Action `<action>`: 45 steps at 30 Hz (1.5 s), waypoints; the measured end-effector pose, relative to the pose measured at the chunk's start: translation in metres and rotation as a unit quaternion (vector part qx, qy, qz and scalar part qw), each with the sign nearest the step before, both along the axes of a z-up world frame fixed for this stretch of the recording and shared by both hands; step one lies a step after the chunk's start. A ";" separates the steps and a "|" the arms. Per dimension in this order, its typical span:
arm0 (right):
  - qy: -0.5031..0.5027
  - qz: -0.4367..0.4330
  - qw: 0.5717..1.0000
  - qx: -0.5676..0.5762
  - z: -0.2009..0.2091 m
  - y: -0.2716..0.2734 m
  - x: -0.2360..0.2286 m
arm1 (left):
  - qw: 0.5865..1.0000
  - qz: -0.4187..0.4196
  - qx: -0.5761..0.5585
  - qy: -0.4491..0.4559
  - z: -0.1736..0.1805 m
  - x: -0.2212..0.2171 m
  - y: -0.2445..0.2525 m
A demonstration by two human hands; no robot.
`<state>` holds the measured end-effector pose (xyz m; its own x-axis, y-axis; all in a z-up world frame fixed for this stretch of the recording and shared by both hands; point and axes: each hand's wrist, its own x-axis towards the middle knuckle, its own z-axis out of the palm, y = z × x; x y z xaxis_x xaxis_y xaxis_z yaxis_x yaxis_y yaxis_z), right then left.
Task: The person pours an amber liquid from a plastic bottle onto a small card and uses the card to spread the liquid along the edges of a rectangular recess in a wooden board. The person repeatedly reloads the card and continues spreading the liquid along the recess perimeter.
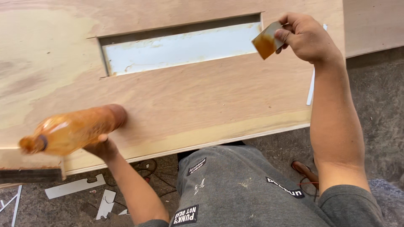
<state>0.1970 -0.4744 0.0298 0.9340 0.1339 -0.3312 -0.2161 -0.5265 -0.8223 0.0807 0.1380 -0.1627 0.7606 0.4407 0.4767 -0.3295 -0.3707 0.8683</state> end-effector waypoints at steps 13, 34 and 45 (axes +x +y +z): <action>-0.099 0.064 0.992 -0.046 -0.179 -0.092 0.084 | 0.947 0.169 0.191 0.198 -0.080 0.015 -0.249; -0.181 0.176 0.952 -0.173 -0.217 -0.083 0.079 | 0.800 -0.362 0.458 0.141 -0.059 0.168 -0.432; -0.175 0.194 0.944 -0.200 -0.216 -0.081 0.075 | 0.799 -0.337 0.465 0.179 -0.048 0.166 -0.433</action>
